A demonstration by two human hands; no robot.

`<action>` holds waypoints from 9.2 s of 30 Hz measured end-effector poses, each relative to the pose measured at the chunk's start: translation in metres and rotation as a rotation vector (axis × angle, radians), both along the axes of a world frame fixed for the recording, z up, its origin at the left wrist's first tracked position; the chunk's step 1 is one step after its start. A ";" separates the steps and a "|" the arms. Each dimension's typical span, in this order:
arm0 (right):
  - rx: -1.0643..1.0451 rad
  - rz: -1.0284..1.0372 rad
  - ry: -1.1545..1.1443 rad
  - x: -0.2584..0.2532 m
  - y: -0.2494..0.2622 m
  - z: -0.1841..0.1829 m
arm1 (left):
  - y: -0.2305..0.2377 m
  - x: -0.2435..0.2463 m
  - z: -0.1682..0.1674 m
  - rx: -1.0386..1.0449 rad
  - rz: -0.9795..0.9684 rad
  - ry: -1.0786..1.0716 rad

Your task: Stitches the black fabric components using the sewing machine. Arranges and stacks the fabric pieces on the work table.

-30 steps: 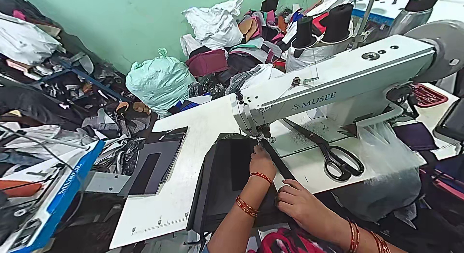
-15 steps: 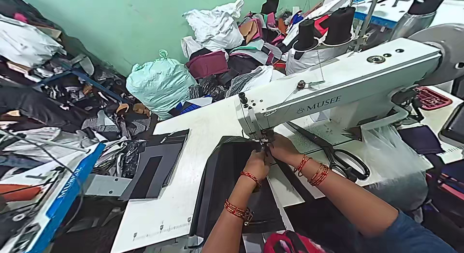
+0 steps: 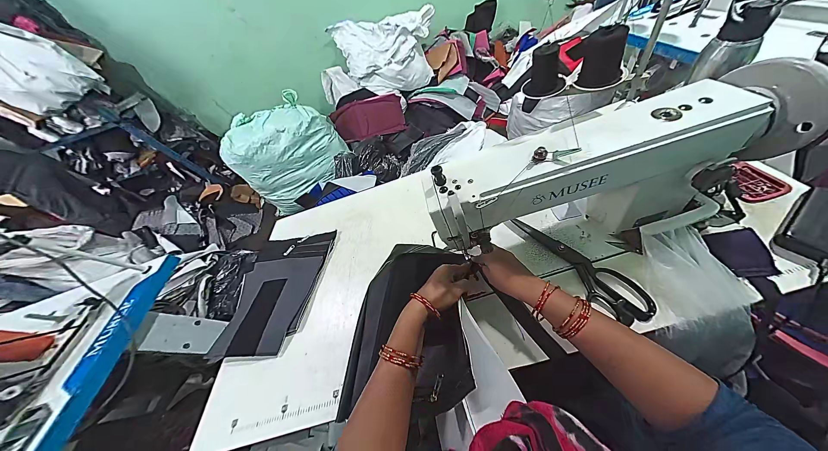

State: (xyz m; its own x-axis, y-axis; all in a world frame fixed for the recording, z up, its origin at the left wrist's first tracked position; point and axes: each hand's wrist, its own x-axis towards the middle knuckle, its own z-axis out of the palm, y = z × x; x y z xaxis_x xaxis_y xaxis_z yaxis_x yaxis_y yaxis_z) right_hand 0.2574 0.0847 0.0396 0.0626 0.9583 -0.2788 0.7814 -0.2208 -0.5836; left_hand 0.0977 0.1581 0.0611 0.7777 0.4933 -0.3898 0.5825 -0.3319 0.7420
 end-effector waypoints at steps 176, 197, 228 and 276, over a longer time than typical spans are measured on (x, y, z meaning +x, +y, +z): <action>0.012 -0.101 -0.043 -0.037 -0.022 -0.006 | -0.027 0.014 -0.035 0.704 -0.002 0.186; 0.296 -0.204 0.265 -0.009 -0.132 -0.017 | -0.101 -0.012 -0.014 0.434 -0.087 0.346; 0.052 -0.217 0.780 -0.060 -0.190 -0.073 | -0.133 -0.038 -0.010 0.456 -0.287 0.450; 0.200 -0.461 0.382 -0.045 -0.066 -0.024 | -0.075 -0.011 -0.018 0.185 0.177 -0.033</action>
State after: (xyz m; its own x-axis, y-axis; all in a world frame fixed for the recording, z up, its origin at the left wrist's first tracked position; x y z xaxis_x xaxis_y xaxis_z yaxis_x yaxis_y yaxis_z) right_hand 0.2123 0.0185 0.0155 0.4131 0.8925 -0.1811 0.3606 -0.3429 -0.8674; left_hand 0.0866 0.0829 0.0430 0.6834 0.6835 -0.2564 0.6204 -0.3587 0.6975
